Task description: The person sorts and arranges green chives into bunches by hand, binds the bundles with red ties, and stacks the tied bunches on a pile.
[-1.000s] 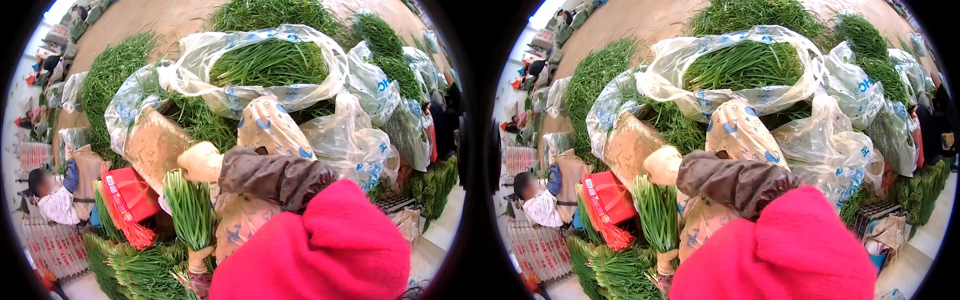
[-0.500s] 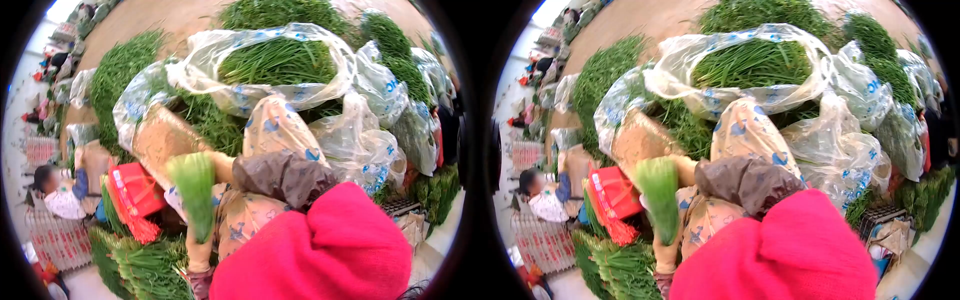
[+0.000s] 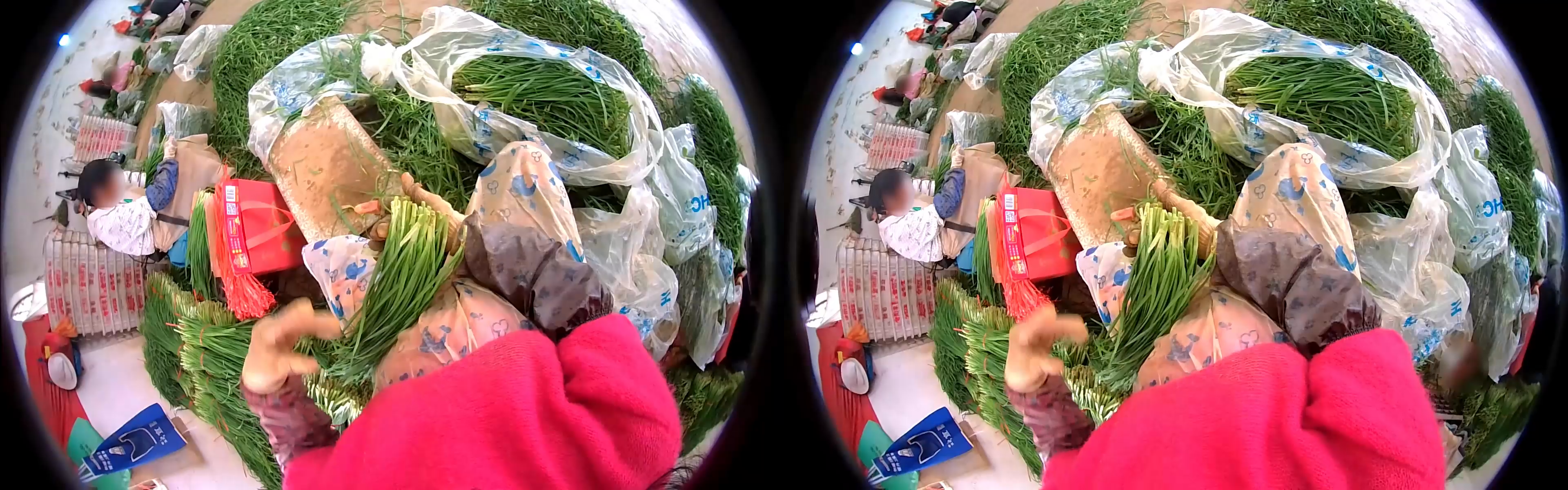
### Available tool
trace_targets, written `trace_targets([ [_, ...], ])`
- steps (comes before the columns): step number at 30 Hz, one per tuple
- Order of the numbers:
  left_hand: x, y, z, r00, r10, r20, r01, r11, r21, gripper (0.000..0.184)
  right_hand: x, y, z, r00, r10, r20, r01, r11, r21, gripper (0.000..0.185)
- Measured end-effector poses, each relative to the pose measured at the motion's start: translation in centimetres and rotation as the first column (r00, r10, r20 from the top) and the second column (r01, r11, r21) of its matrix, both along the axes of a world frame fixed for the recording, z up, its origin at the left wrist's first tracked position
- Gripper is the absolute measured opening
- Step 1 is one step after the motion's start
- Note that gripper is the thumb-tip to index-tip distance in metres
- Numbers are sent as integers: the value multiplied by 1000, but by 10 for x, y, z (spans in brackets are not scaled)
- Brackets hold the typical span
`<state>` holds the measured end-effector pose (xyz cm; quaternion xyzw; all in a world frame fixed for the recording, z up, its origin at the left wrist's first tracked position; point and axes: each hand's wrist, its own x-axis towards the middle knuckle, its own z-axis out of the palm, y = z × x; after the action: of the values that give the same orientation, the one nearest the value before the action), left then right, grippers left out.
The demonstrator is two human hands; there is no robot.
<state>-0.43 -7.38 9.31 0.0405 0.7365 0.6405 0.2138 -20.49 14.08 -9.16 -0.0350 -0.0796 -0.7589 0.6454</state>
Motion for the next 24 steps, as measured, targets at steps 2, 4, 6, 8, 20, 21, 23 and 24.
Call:
trace_targets([
  [2,-29,33,-30,909,399,116,-415,887,202,104,-2,-3,4,999,28,-27,-28,1000,-9,80],
  [4,-41,31,-95,949,273,160,-285,957,55,106,-2,-1,5,997,14,-74,-13,1000,15,80],
  [6,-44,42,-139,943,117,311,-130,991,21,102,-4,2,6,993,-1,-120,5,999,40,80],
  [8,-47,61,-144,921,96,377,-123,991,47,90,-12,11,14,976,-27,-217,68,981,183,76],
  [20,-29,94,-140,828,264,495,-442,851,285,75,-35,66,114,-845,330,-421,493,786,-374,30],
  [21,-29,96,-139,831,254,496,-432,855,286,75,-33,63,109,-860,318,-398,463,815,-348,27],
  [23,-26,101,-135,842,326,429,-465,843,272,74,-31,58,93,-893,234,-384,397,811,-430,17],
  [24,-22,101,-137,844,315,433,-456,848,271,74,-34,55,96,-889,245,-387,409,806,-428,17],
])
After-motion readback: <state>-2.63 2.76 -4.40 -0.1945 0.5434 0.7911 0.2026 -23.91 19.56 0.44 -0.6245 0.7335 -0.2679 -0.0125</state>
